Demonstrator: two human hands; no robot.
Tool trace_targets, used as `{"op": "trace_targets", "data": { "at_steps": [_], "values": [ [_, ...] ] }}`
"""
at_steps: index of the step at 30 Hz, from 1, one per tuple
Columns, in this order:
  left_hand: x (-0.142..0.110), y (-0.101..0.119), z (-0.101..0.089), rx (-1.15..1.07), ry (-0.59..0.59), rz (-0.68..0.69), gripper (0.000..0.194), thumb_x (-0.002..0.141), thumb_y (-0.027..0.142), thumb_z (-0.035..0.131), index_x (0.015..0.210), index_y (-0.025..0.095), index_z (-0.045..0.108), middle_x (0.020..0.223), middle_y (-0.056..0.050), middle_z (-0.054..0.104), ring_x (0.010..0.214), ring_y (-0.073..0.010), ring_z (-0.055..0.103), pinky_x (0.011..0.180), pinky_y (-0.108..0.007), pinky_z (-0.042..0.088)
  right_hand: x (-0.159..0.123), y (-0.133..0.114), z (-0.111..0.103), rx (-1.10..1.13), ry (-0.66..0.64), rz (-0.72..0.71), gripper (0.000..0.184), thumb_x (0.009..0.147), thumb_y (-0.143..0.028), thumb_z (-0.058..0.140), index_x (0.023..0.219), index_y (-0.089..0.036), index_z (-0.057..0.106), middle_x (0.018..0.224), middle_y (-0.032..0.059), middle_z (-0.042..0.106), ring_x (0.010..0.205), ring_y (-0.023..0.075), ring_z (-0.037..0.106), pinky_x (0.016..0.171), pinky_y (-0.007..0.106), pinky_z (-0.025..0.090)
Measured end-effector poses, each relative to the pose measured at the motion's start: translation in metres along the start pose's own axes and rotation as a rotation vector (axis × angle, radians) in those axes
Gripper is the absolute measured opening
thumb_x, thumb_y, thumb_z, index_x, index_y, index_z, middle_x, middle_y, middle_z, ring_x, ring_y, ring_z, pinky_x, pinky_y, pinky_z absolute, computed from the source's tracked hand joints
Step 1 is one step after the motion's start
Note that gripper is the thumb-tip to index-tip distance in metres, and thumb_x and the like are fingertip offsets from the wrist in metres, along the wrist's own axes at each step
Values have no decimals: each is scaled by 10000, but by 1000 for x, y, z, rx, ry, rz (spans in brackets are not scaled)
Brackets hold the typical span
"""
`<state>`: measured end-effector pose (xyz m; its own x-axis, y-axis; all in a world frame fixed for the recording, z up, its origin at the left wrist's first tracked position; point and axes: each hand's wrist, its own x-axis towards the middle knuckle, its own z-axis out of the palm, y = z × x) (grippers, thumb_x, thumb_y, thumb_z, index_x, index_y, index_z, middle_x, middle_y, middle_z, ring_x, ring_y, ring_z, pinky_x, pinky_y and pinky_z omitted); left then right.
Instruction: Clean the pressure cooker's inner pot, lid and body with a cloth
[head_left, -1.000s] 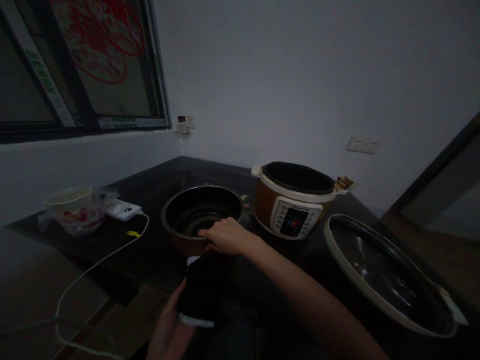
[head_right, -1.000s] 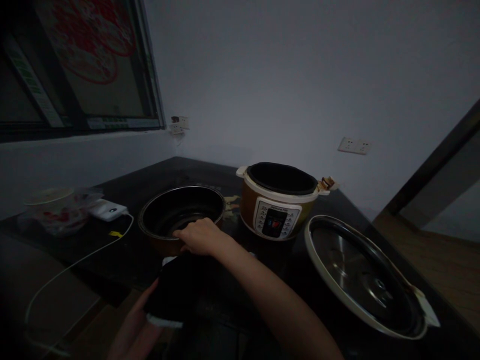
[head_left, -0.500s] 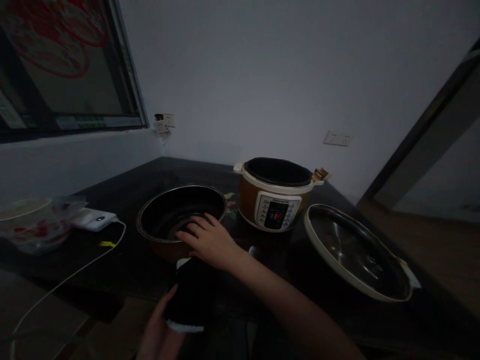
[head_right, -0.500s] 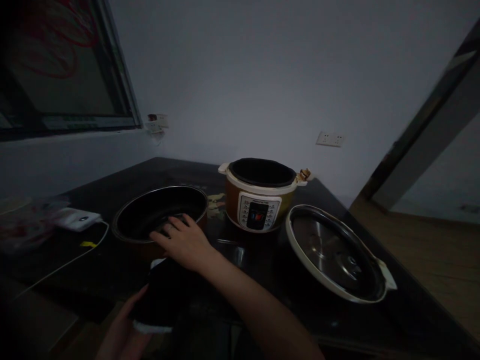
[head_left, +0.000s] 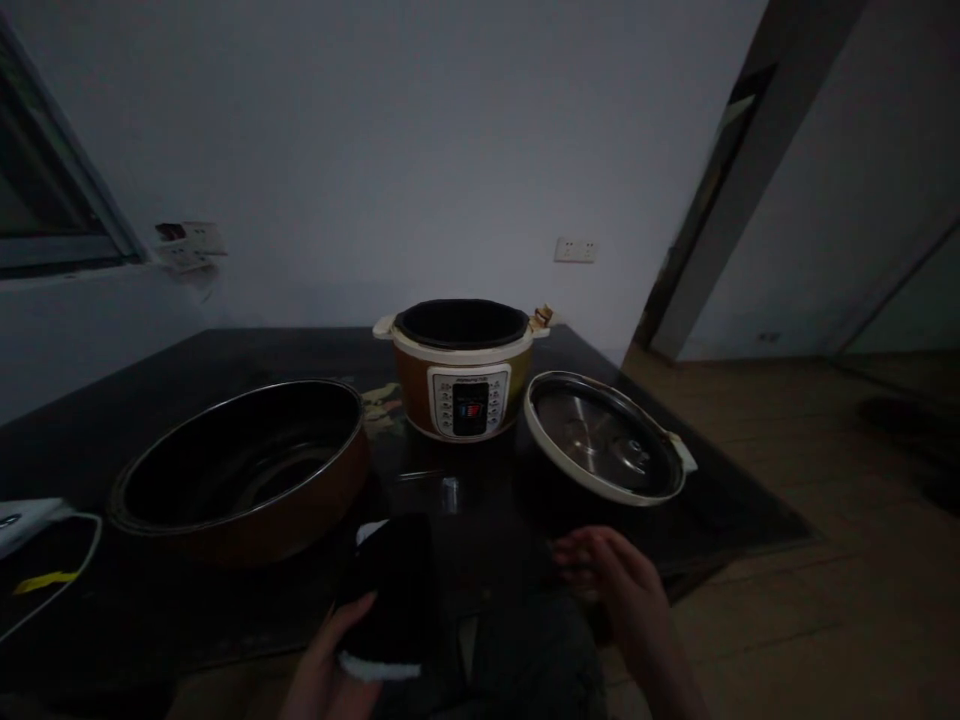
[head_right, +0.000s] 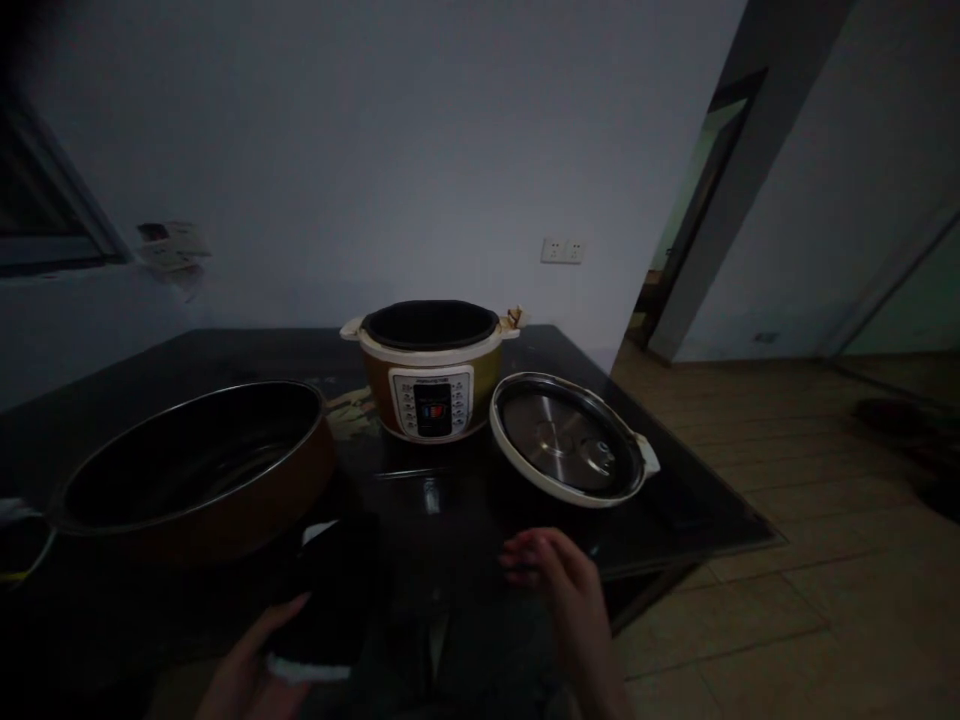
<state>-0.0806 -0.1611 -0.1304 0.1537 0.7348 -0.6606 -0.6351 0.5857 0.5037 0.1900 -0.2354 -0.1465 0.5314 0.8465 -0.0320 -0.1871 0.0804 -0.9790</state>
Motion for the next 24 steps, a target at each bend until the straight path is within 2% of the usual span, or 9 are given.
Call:
{"op": "trace_targets", "data": {
  "at_steps": [2, 4, 6, 8, 12, 15, 18, 21, 24],
  "values": [
    [3, -4, 23, 34, -11, -66, 479, 816, 37, 533, 1295, 57, 519, 860, -103, 753, 795, -266, 740, 861, -447, 566, 7, -1, -44, 117, 228, -36, 365, 714, -501, 752, 895, -192, 683, 839, 76, 728, 710, 207, 710, 582, 287, 569],
    [8, -6, 51, 58, -52, -116, 448, 815, 38, 509, 1262, 29, 534, 837, -106, 744, 736, -243, 735, 839, -422, 568, 20, -6, -78, 148, 382, -92, 439, 668, -474, 797, 983, -199, 664, 929, 71, 722, 805, 209, 713, 653, 296, 590],
    [16, -8, 82, 69, -109, -128, 407, 813, 32, 479, 1210, 30, 567, 804, -94, 732, 663, -210, 715, 801, -388, 572, 36, -11, -100, 211, 466, -101, 499, 623, -437, 832, 1015, -196, 641, 945, 61, 710, 857, 210, 707, 727, 325, 599],
    [26, -12, 113, 77, -180, -115, 360, 822, 34, 459, 1156, 49, 592, 783, -79, 718, 629, -184, 692, 772, -360, 570, 52, -16, -112, 288, 484, -65, 475, 616, -403, 837, 987, -196, 624, 908, 44, 698, 860, 210, 704, 762, 354, 598],
    [50, -26, 165, 112, -280, -103, 240, 859, 71, 459, 1042, 74, 615, 777, -63, 696, 674, -165, 677, 750, -309, 557, 80, -25, -119, 311, 395, 14, 322, 724, -394, 756, 953, -208, 627, 934, 25, 684, 828, 171, 692, 744, 321, 595],
    [60, -39, 192, 160, -329, -110, 177, 890, 96, 458, 941, 81, 626, 755, -60, 678, 669, -156, 666, 722, -283, 544, 91, -31, -118, 300, 345, 46, 324, 749, -386, 742, 1006, -217, 641, 1021, 32, 684, 786, 154, 685, 684, 290, 592],
    [62, -51, 210, 199, -389, -84, 167, 924, 173, 485, 925, 108, 638, 790, -54, 689, 684, -153, 666, 716, -280, 538, 94, -34, -114, 298, 335, 75, 388, 745, -358, 752, 1092, -273, 601, 1161, 21, 658, 795, 150, 689, 657, 291, 587],
    [61, -59, 222, 237, -463, -35, 151, 886, 242, 600, 990, 148, 654, 881, -54, 713, 739, -170, 676, 719, -293, 537, 93, -32, -106, 291, 351, 81, 517, 736, -314, 753, 1197, -332, 522, 1221, 12, 639, 815, 147, 695, 661, 288, 581],
    [64, -66, 226, 281, -479, 29, 245, 792, 130, 688, 1027, 177, 641, 868, -36, 712, 708, -162, 667, 687, -281, 529, 94, -29, -99, 324, 387, 71, 729, 689, -229, 760, 1318, -365, 419, 1110, -4, 680, 800, 149, 696, 655, 274, 576]
  ]
}}
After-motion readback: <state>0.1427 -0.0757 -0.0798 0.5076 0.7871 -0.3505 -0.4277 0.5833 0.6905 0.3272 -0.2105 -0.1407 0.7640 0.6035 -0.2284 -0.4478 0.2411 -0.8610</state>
